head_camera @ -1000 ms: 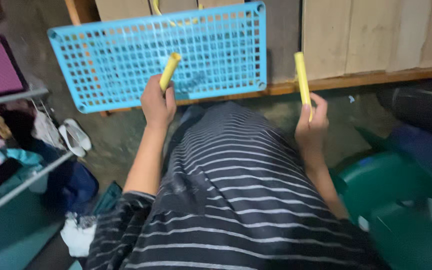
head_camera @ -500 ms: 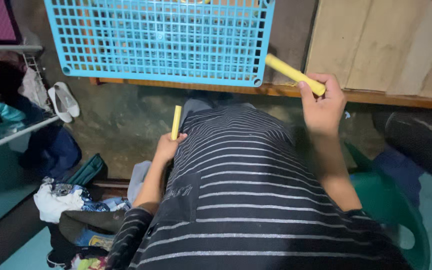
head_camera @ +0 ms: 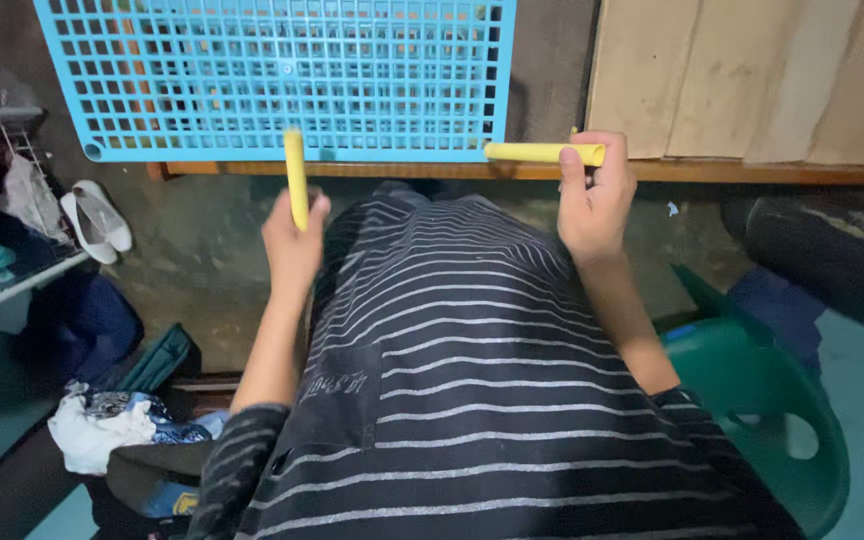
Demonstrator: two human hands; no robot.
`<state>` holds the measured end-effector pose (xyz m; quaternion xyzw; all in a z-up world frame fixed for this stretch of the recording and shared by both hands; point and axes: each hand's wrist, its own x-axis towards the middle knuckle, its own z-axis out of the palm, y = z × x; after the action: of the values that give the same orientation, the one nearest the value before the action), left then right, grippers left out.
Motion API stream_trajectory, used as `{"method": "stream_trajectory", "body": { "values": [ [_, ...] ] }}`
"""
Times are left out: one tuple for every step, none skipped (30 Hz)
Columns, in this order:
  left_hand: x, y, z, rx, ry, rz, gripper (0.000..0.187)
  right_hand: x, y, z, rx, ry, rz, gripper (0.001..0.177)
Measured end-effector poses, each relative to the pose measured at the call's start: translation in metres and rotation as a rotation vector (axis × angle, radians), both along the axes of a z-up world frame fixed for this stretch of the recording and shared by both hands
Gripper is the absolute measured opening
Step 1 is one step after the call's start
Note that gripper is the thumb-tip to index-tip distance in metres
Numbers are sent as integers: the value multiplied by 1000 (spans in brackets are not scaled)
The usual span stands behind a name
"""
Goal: The person assembles a small plastic stool by inserting yellow plastic rods into a blue grid panel. They repeatedly insert and remove the rods, adjusting the fit and orientation of the components on a wooden platform.
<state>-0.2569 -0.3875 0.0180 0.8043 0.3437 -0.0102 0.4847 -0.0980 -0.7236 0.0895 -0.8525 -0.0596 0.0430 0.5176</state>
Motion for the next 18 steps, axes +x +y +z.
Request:
{"method": "stream_trajectory", "body": {
  "values": [
    [16, 6, 2, 63, -100, -57, 20, -2, 1, -3, -26, -21, -4, 16],
    [32, 13, 2, 124, -201, -114, 20, -5, 2, -5, -52, -43, -7, 16],
    [51, 20, -1, 198, -243, -160, 21, -6, 2, -7, -79, -65, -10, 16],
    [68, 26, -5, 271, -286, -205, 23, -8, 4, -10, -108, -63, -18, 16],
    [84, 32, -9, 238, -315, -197, 23, -8, 6, -11, -139, -63, -26, 16],
    [98, 38, -13, 205, -344, -189, 24, -10, 8, -11, -169, -63, -34, 17],
    [111, 44, -19, 208, -377, -196, 24, -11, 11, -10, -178, -66, -38, 16],
    [123, 50, -25, 210, -410, -203, 25, -13, 14, -9, -186, -69, -42, 16],
    [131, 54, -32, 214, -437, -205, 26, -14, 18, -7, -193, -67, -40, 16],
    [136, 57, -40, 225, -435, -196, 24, -17, 22, -5, -201, -72, -45, 16],
    [136, 58, -47, 238, -426, -184, 22, -21, 24, -2, -206, -72, -46, 16],
    [134, 61, -52, 251, -418, -172, 20, -25, 27, 2, -211, -72, -47, 16],
    [130, 62, -56, 255, -454, -184, 19, -30, 31, 5, -239, -104, -25, 16],
    [128, 61, -60, 258, -490, -196, 17, -33, 36, 9, -267, -135, -2, 16],
    [131, 61, -62, 268, -536, -208, 15, -32, 42, 11, -288, -177, 21, 16],
    [131, 60, -62, 267, -510, -216, 15, -31, 47, 13, -301, -162, 19, 18],
    [129, 59, -61, 267, -482, -222, 16, -33, 53, 15, -312, -145, 19, 19],
    [127, 59, -60, 267, -455, -229, 16, -34, 58, 17, -324, -129, 19, 21]
  ]
}}
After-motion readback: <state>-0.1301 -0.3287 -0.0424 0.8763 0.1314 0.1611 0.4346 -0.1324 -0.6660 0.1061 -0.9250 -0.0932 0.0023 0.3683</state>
